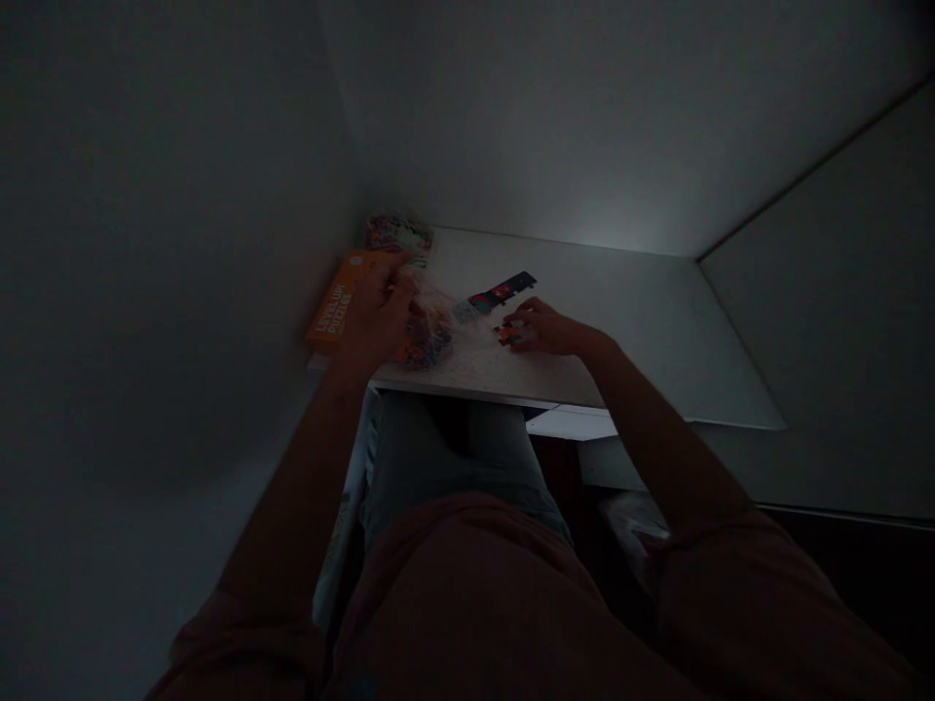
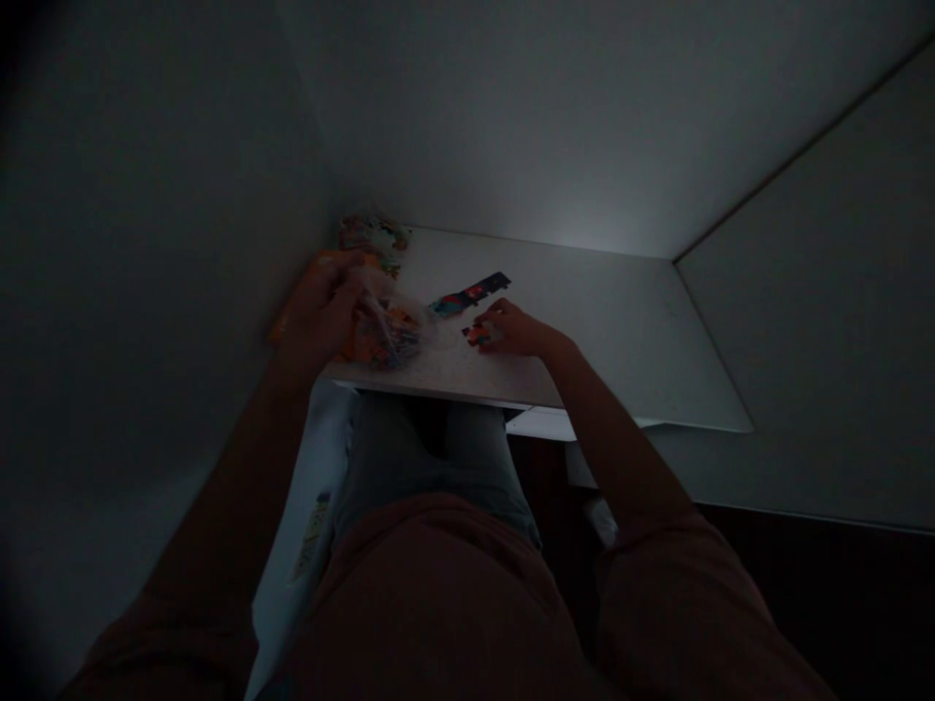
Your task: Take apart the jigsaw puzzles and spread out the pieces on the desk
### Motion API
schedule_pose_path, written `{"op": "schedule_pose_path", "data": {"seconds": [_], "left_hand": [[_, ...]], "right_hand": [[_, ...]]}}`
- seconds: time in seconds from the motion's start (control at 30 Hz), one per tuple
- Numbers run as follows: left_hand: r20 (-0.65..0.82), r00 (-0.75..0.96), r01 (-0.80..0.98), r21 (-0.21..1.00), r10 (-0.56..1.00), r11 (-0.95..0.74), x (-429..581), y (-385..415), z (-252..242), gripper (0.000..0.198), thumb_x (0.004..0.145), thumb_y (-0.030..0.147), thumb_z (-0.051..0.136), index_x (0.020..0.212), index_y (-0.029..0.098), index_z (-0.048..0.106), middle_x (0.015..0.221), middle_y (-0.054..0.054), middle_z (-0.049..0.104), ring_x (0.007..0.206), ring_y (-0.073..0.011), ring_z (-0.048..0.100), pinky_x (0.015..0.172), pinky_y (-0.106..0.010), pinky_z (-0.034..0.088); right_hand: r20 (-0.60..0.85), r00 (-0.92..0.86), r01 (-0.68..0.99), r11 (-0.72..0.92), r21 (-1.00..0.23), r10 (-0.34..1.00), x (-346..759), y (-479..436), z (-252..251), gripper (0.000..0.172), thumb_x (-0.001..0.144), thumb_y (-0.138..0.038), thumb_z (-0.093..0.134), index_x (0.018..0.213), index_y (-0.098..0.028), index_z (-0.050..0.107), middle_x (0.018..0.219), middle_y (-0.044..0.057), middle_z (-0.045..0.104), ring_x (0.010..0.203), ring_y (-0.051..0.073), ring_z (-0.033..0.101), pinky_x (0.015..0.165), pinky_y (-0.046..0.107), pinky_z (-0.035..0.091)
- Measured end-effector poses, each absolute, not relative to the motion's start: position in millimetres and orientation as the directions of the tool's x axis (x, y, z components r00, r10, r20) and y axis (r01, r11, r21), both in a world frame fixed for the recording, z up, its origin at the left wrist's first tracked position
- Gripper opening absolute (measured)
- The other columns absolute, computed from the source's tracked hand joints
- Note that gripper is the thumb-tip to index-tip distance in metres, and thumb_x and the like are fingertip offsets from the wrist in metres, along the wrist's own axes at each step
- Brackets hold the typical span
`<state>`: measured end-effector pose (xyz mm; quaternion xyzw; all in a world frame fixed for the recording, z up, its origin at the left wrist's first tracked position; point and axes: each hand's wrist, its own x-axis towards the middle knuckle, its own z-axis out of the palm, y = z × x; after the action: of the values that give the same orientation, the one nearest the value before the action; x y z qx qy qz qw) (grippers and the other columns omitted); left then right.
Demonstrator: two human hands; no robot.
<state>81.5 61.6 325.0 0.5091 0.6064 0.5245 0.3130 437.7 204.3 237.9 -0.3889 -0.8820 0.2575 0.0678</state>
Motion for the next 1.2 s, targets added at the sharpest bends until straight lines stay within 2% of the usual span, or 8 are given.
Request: {"op": "schedule_pose_path", "data": {"seconds": [0.1, 0.3, 0.4, 0.53, 0.77, 0.9, 1.07, 1.2], "left_hand": [[0.122, -0.292, 0.290, 0.956, 0.948, -0.034, 85.5, 62.5, 329.5, 0.040, 0.125, 0.026, 0.066, 0.164, 0.026, 0.077, 0.108, -0.004, 0.082, 0.083, -0.0183, 0.081, 0.071, -0.029, 0.063], [0.123, -0.296, 0.325, 0.945, 0.947, -0.021, 89.1, 63.0, 337.2, 0.042, 0.120, 0.017, 0.069, 0.159, 0.029, 0.078, 0.108, -0.002, 0.082, 0.086, -0.0168, 0.080, 0.079, -0.027, 0.066], [0.097, -0.304, 0.309, 0.951, 0.948, 0.001, 92.7, 62.4, 340.3, 0.041, 0.121, 0.017, 0.069, 0.158, 0.029, 0.078, 0.107, -0.001, 0.080, 0.084, -0.0155, 0.078, 0.078, -0.026, 0.064], [0.052, -0.318, 0.298, 0.953, 0.947, 0.048, 99.7, 62.2, 345.3, 0.042, 0.121, 0.012, 0.068, 0.161, 0.024, 0.076, 0.110, -0.002, 0.079, 0.084, -0.0145, 0.077, 0.079, -0.026, 0.062], [0.150, -0.299, 0.350, 0.936, 0.942, -0.038, 90.5, 62.7, 333.3, 0.041, 0.120, 0.015, 0.070, 0.160, 0.024, 0.079, 0.116, -0.004, 0.083, 0.085, -0.0155, 0.079, 0.079, -0.027, 0.064], [0.183, -0.326, 0.382, 0.923, 0.927, -0.047, 77.1, 64.6, 323.1, 0.042, 0.119, 0.023, 0.074, 0.161, 0.027, 0.080, 0.114, -0.004, 0.083, 0.087, -0.0165, 0.082, 0.080, -0.026, 0.064], [0.193, -0.300, 0.401, 0.914, 0.934, -0.061, 69.6, 61.7, 324.8, 0.043, 0.119, 0.024, 0.071, 0.161, 0.026, 0.081, 0.116, -0.005, 0.083, 0.098, -0.0201, 0.083, 0.087, -0.029, 0.068], [0.233, -0.289, 0.439, 0.894, 0.929, -0.087, 66.8, 60.7, 322.7, 0.043, 0.118, 0.027, 0.069, 0.159, 0.025, 0.080, 0.130, -0.008, 0.085, 0.113, -0.0230, 0.084, 0.099, -0.033, 0.069]], "right_hand": [[-0.053, -0.680, 0.642, 0.558, -0.526, 0.732, 438.6, 199.9, 226.5, 0.050, 0.086, -0.052, 0.100, 0.128, -0.029, 0.087, 0.153, 0.020, 0.078, 0.153, 0.051, 0.071, 0.136, 0.072, 0.058], [-0.173, -0.571, 0.658, 0.322, -0.681, 0.803, 435.8, 185.7, 241.3, 0.048, 0.086, -0.051, 0.102, 0.114, -0.030, 0.069, 0.116, 0.013, 0.090, 0.105, 0.038, 0.085, 0.100, 0.057, 0.071], [0.020, -0.569, 0.515, 0.375, -0.771, 0.822, 429.3, 173.0, 265.2, 0.047, 0.104, -0.073, 0.089, 0.114, -0.031, 0.070, 0.113, 0.012, 0.093, 0.097, 0.033, 0.086, 0.094, 0.052, 0.070], [0.375, -0.485, 0.339, 0.565, -0.752, 0.790, 389.7, 150.1, 311.1, 0.060, 0.108, -0.084, 0.086, 0.130, -0.029, 0.078, 0.121, 0.011, 0.093, 0.098, 0.029, 0.086, 0.093, 0.048, 0.070], [0.384, -0.588, 0.341, 0.649, -0.680, 0.712, 355.1, 173.7, 308.4, 0.039, 0.116, -0.056, 0.079, 0.144, -0.028, 0.083, 0.111, 0.009, 0.090, 0.096, 0.029, 0.083, 0.098, 0.049, 0.071], [0.265, -0.592, 0.526, 0.614, -0.589, 0.761, 385.4, 227.2, 257.5, 0.034, 0.098, -0.030, 0.084, 0.132, -0.025, 0.087, 0.127, 0.016, 0.084, 0.110, 0.035, 0.081, 0.110, 0.059, 0.072], [0.029, -0.705, 0.579, 0.598, -0.554, 0.709, 379.0, 253.4, 215.9, 0.091, 0.080, -0.021, 0.088, 0.171, -0.023, 0.075, 0.183, 0.025, 0.057, 0.137, 0.040, 0.081, 0.122, 0.063, 0.072], [0.005, -0.708, 0.595, 0.600, -0.535, 0.706, 359.0, 260.7, 215.3, 0.077, 0.080, -0.018, 0.092, 0.156, -0.023, 0.079, 0.187, 0.024, 0.051, 0.150, 0.042, 0.078, 0.135, 0.060, 0.066]]}}
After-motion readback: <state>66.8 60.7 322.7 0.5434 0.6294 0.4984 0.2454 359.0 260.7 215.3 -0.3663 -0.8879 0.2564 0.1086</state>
